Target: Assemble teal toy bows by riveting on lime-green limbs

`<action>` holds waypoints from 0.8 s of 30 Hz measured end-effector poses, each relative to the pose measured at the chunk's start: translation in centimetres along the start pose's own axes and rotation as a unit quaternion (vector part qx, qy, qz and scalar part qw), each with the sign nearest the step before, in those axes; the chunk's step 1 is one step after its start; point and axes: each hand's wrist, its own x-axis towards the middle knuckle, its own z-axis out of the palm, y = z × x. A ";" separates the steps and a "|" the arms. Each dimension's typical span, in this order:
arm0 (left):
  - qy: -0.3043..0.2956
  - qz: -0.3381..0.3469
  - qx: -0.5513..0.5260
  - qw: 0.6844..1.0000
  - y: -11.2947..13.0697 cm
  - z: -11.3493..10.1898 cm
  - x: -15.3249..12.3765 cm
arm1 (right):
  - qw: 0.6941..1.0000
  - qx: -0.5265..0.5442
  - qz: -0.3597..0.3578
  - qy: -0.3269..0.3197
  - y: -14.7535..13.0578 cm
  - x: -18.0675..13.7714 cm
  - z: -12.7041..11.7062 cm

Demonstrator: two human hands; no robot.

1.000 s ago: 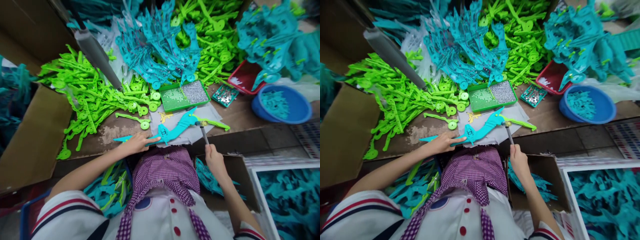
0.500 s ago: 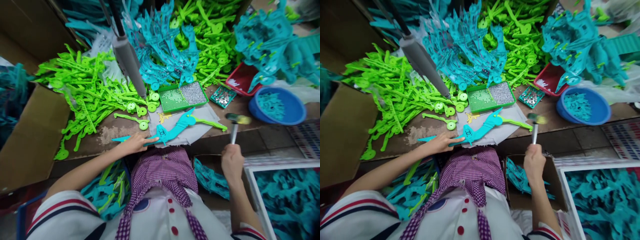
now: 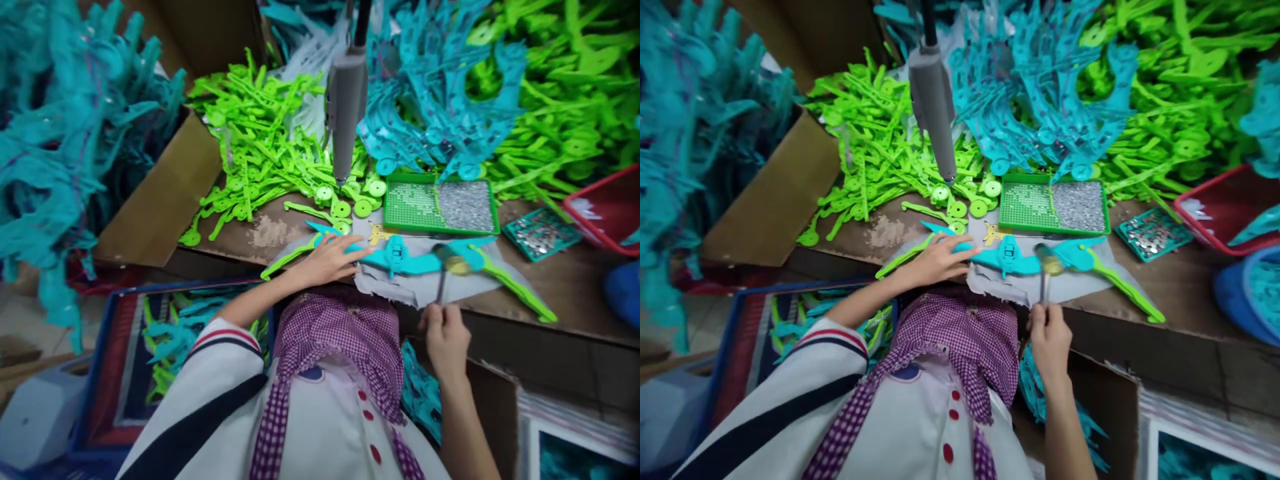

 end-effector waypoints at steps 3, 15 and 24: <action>0.194 -0.205 0.001 0.959 0.2 -0.4 -8.2 | 0.993 -0.011 -0.025 -0.114 -1.1 -0.9 2.3; 0.011 -0.396 -0.126 0.910 -6.1 -4.2 -6.8 | 0.969 -0.066 -0.130 -0.198 -6.8 1.9 8.9; 0.170 -0.376 -0.084 0.907 -4.1 -0.7 -10.9 | 0.966 -0.129 -0.136 -0.177 -5.9 1.0 8.4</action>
